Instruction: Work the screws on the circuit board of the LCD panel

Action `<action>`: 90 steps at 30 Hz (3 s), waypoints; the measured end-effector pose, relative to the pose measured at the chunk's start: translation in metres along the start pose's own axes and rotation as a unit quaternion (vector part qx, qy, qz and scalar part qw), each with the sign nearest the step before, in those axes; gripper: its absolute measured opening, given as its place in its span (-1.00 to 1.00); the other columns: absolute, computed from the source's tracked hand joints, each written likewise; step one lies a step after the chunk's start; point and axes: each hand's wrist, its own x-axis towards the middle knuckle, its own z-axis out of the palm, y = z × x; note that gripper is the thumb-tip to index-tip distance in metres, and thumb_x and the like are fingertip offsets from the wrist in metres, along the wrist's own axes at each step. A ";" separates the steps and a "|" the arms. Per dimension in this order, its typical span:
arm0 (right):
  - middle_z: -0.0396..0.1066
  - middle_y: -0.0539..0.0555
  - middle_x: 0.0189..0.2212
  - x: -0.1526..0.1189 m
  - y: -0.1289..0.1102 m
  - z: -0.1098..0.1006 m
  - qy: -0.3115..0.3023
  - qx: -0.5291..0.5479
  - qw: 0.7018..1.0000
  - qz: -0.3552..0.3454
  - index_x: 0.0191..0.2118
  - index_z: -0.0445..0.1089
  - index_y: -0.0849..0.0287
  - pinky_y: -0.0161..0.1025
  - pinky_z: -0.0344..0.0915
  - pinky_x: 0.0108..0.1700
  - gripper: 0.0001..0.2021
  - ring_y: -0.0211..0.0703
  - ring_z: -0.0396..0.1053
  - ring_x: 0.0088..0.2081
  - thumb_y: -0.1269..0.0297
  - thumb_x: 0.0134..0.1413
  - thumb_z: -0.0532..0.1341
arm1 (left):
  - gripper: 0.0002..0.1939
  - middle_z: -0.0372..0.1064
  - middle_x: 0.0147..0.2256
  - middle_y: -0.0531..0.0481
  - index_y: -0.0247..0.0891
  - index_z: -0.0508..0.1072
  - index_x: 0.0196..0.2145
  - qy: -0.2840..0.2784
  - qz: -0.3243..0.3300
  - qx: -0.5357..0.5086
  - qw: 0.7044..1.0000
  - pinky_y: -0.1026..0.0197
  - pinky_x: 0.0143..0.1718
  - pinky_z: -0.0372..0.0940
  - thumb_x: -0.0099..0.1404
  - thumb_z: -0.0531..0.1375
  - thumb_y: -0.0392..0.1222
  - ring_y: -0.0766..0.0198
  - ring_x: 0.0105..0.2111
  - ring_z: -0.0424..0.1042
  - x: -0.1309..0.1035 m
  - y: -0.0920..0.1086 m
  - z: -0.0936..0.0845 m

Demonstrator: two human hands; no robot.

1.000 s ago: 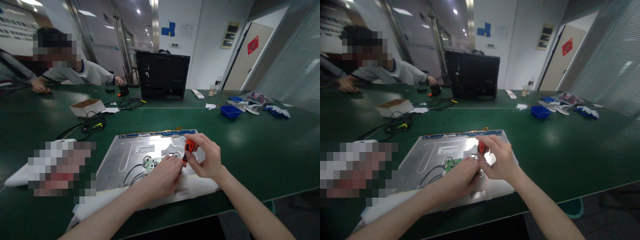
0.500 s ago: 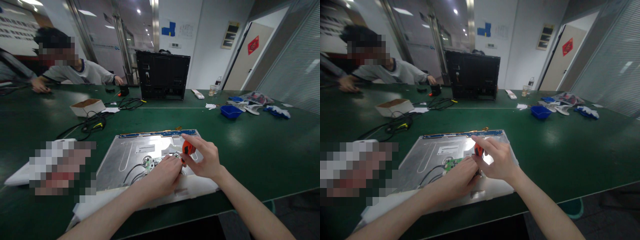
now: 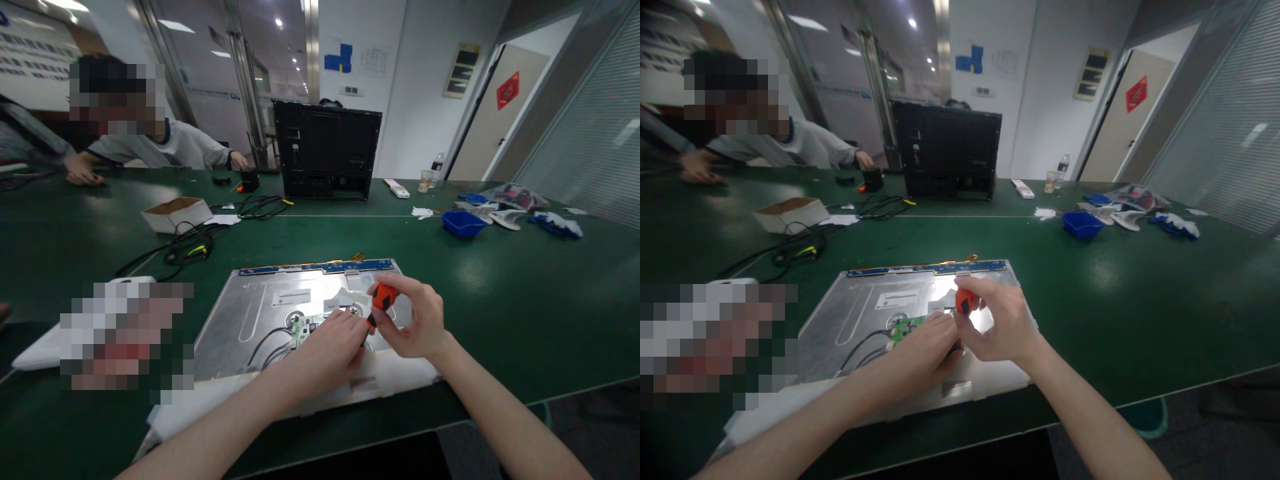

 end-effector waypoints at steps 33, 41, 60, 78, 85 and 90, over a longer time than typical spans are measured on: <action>0.46 0.15 -0.17 0.002 -0.001 -0.002 -0.020 0.041 0.999 -0.006 0.16 0.32 0.15 -0.30 0.46 -0.46 -0.53 -0.19 0.44 -0.35 0.48 0.10 0.15 | -0.86 0.43 -0.22 -0.12 -0.26 0.32 -0.24 0.011 -0.003 0.000 1.000 0.03 -0.07 0.32 0.26 0.13 -0.42 0.07 -0.21 0.43 -0.001 0.001 0.001; 0.47 0.09 -0.20 0.002 0.002 0.002 -0.028 0.017 0.999 -0.005 0.20 0.29 0.07 -0.33 0.46 -0.46 -0.50 -0.23 0.44 -0.37 0.43 0.14 0.23 | -0.87 0.42 -0.22 -0.11 -0.26 0.31 -0.25 0.006 -0.008 -0.002 1.000 0.06 -0.10 0.32 0.25 0.14 -0.41 0.10 -0.23 0.41 -0.002 0.003 -0.003; 0.48 0.03 -0.35 0.004 -0.001 0.001 -0.012 0.012 1.000 -0.021 0.16 0.30 0.14 -0.35 0.44 -0.49 -0.54 -0.26 0.41 -0.47 0.47 0.11 0.17 | -0.84 0.43 -0.16 -0.15 -0.27 0.33 -0.20 0.005 0.000 -0.012 1.000 0.02 -0.03 0.31 0.26 0.13 -0.43 0.05 -0.14 0.42 -0.001 -0.001 0.004; 0.47 -0.04 -0.46 0.003 0.001 0.003 -0.014 0.021 0.999 -0.026 0.13 0.26 0.13 -0.35 0.41 -0.51 -0.61 -0.23 0.45 -0.49 0.43 0.19 0.18 | -0.85 0.44 -0.15 -0.16 -0.27 0.33 -0.20 0.008 -0.002 -0.025 1.000 0.00 -0.02 0.33 0.29 0.12 -0.43 0.06 -0.15 0.43 -0.001 0.003 0.000; 0.46 -0.02 -0.46 0.003 0.001 0.003 0.002 0.031 0.999 -0.037 0.12 0.28 0.16 -0.34 0.40 -0.53 -0.61 -0.22 0.45 -0.50 0.45 0.15 0.17 | -0.81 0.43 -0.13 -0.18 -0.30 0.33 -0.15 -0.005 0.004 -0.026 1.000 0.03 -0.01 0.32 0.28 0.12 -0.45 0.07 -0.13 0.41 0.000 0.000 0.003; 0.47 -0.04 -0.45 0.002 0.001 0.003 -0.008 0.016 1.000 -0.022 0.13 0.27 0.12 -0.35 0.40 -0.51 -0.59 -0.24 0.44 -0.50 0.44 0.16 0.18 | -0.82 0.42 -0.12 -0.16 -0.29 0.33 -0.15 -0.008 -0.004 -0.043 0.999 0.05 -0.02 0.32 0.30 0.11 -0.44 0.08 -0.13 0.41 -0.001 0.003 0.000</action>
